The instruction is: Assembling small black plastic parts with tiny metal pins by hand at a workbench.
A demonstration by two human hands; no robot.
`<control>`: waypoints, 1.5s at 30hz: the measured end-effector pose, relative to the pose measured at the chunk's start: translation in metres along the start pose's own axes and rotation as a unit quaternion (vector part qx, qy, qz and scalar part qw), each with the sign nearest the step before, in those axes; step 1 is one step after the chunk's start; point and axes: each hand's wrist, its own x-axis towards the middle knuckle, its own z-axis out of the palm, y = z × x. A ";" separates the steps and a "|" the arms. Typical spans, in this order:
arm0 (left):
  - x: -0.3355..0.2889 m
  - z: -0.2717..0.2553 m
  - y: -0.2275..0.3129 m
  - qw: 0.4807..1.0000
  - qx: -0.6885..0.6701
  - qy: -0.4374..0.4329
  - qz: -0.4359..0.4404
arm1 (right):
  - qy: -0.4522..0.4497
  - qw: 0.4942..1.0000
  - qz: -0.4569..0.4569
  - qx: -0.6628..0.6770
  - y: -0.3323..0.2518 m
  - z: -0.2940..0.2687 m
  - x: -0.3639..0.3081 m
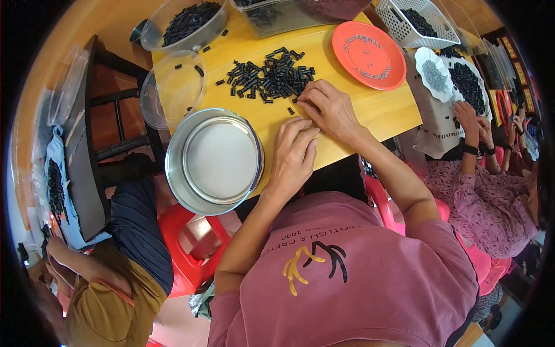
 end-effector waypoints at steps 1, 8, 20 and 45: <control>0.000 0.000 0.000 1.000 -0.001 -0.001 0.000 | 0.004 1.000 -0.013 0.009 0.001 0.000 -0.001; 0.000 -0.001 0.000 1.000 -0.006 -0.005 -0.006 | 0.004 1.000 -0.012 0.014 -0.004 -0.010 0.001; -0.001 -0.002 0.000 0.999 -0.033 0.019 -0.011 | -0.049 0.998 -0.022 -0.020 -0.001 -0.007 -0.003; -0.026 -0.001 0.016 0.903 -0.329 0.109 -0.254 | -0.137 0.931 0.129 0.314 -0.033 -0.041 -0.034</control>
